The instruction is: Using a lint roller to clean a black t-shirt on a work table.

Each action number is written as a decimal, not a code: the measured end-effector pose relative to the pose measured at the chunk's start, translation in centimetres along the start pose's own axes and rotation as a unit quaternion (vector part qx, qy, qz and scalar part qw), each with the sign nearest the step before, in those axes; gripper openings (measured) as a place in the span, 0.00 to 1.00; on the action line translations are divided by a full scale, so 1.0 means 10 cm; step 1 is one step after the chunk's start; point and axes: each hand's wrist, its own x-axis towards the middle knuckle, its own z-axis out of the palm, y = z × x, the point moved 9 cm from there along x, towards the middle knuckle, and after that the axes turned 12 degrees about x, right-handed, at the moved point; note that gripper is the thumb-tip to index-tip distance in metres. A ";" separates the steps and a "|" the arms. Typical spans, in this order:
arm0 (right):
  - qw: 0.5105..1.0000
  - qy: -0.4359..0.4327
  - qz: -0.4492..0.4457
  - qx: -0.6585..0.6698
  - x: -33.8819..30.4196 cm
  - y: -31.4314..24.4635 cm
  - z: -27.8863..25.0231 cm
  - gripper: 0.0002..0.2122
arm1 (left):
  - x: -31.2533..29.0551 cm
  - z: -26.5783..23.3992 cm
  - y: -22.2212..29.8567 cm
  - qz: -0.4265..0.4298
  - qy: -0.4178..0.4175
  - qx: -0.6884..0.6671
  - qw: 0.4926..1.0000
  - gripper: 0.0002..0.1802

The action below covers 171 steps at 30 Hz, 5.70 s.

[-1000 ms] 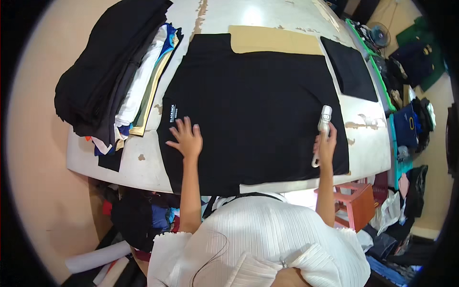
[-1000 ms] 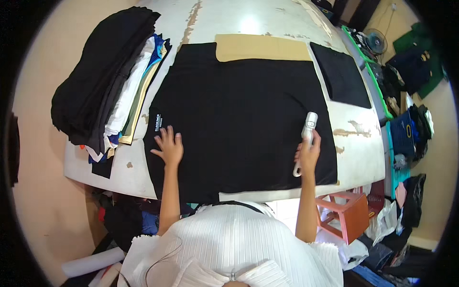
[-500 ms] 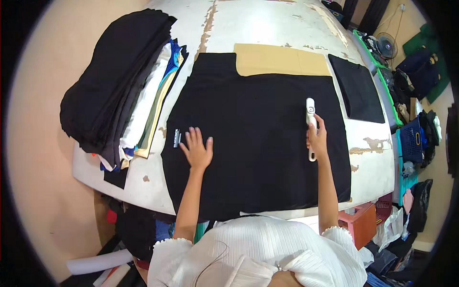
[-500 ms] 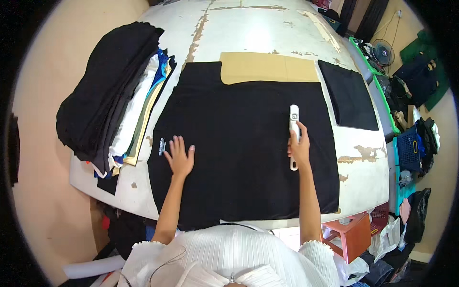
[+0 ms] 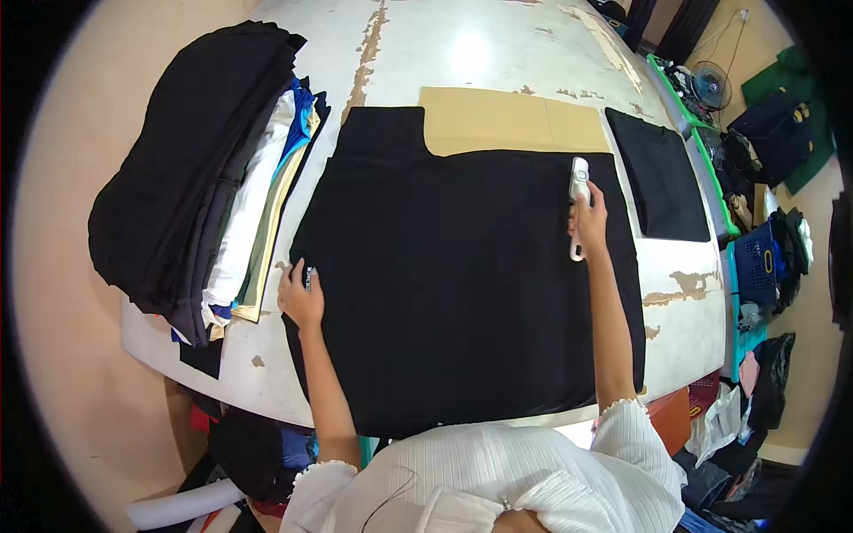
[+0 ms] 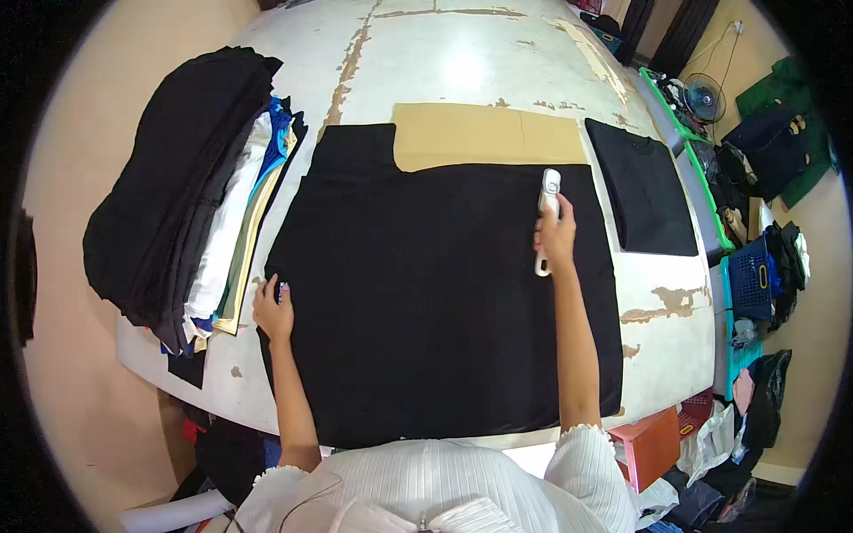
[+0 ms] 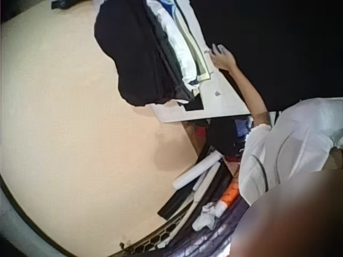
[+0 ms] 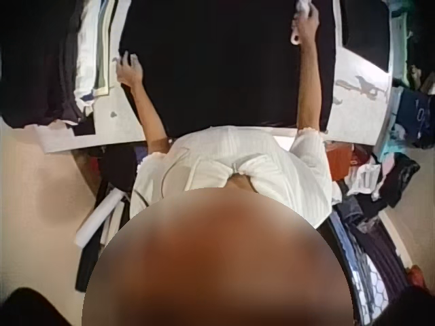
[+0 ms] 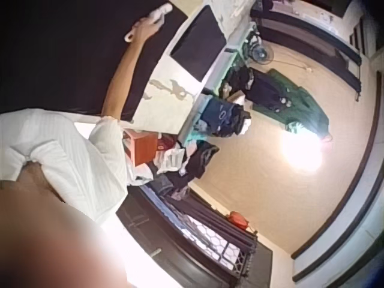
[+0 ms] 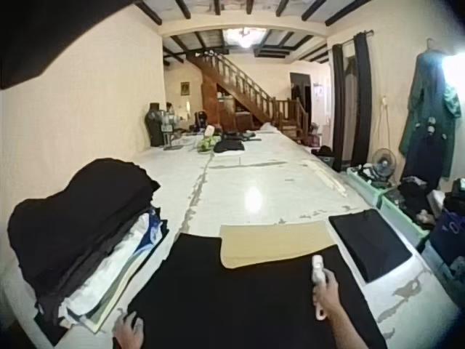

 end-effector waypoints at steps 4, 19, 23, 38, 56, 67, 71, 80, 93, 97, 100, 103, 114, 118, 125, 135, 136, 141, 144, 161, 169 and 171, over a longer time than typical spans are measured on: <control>0.910 -0.371 0.125 -0.134 -0.79 0.06 1.22 0.18 | 0.20 0.01 -0.41 -0.023 0.059 -0.031 0.998 0.13; 0.833 -0.525 0.103 -0.137 -1.08 0.33 1.92 0.19 | 0.31 0.11 -0.52 -0.105 0.046 -0.088 0.989 0.19; 0.817 -0.530 0.170 -0.151 -1.04 0.44 1.98 0.18 | 0.30 0.10 -0.49 -0.116 0.048 -0.095 0.987 0.20; 0.650 -0.709 0.230 -0.148 -2.63 0.65 2.53 0.18 | 0.30 0.05 -0.47 -0.115 0.028 -0.062 0.991 0.21; 0.951 -0.292 0.024 -0.100 -1.99 0.52 2.61 0.19 | 0.75 0.73 -0.71 -0.041 -0.211 -0.202 0.955 0.17; 0.708 -0.649 0.136 -0.245 -3.42 0.72 3.09 0.18 | 0.34 -0.01 -0.53 0.068 0.070 -0.128 0.987 0.08; 0.777 -0.573 0.202 -0.165 -2.49 0.62 3.11 0.18 | 0.31 -0.01 -0.51 0.054 0.045 -0.154 0.986 0.07; 0.871 -0.470 0.054 -0.137 -1.65 0.62 3.75 0.18 | 0.38 -0.02 -0.53 0.037 0.031 -0.155 0.987 0.05; 0.833 -0.522 0.093 -0.160 -1.65 0.70 4.03 0.19 | 0.37 0.03 -0.56 0.026 0.015 -0.148 0.989 0.05; 0.827 -0.517 0.170 -0.145 -1.64 0.81 3.58 0.18 | 0.37 0.00 -0.51 0.036 0.022 -0.151 0.988 0.06; 0.979 -0.202 0.012 -0.036 -0.81 0.67 2.89 0.17 | 0.39 -0.01 -0.40 0.045 0.021 -0.151 0.987 0.07; 0.988 -0.152 -0.036 -0.003 -0.99 0.61 2.85 0.18 | 0.39 0.01 -0.45 0.037 0.015 -0.136 0.990 0.08; 0.996 0.072 -0.048 0.026 -0.44 0.49 1.71 0.17 | 0.38 0.04 -0.40 0.039 0.003 -0.151 0.988 0.08; 0.994 -0.092 -0.040 0.035 -0.96 0.48 2.12 0.18 | 0.36 0.04 -0.43 0.045 0.005 -0.139 0.989 0.09; 0.867 -0.408 0.258 -0.125 -2.16 0.60 2.27 0.17 | 0.37 0.10 -0.59 0.033 0.005 -0.152 0.988 0.10; 0.963 -0.222 0.140 0.070 -2.42 0.60 1.83 0.17 | -0.62 -0.25 -0.39 0.163 -0.166 -0.213 0.949 0.20; 0.915 -0.379 0.140 -0.003 -2.82 0.57 2.07 0.18 | -0.68 -0.24 -0.41 0.176 -0.173 -0.217 0.944 0.19; 0.822 -0.511 0.240 -0.077 -3.67 0.82 2.26 0.19 | -0.58 -0.63 -0.66 0.175 -0.049 -0.286 0.941 0.13; 0.959 -0.240 0.138 0.058 -2.95 0.92 1.57 0.18 | -0.50 -0.49 -0.89 0.149 -0.086 -0.270 0.947 0.14; 0.875 -0.469 0.085 -0.082 -4.03 0.69 2.68 0.21 | -0.63 0.13 -1.28 -0.123 -0.288 -0.518 0.796 0.14; 0.824 -0.514 -0.128 -0.204 -4.43 0.99 2.83 0.18 | -0.59 0.16 -1.30 -0.152 -0.314 -0.510 0.786 0.33; 0.743 -0.624 0.179 -0.166 -4.73 0.80 2.80 0.19 | -0.59 0.18 -1.37 -0.165 -0.315 -0.520 0.777 0.31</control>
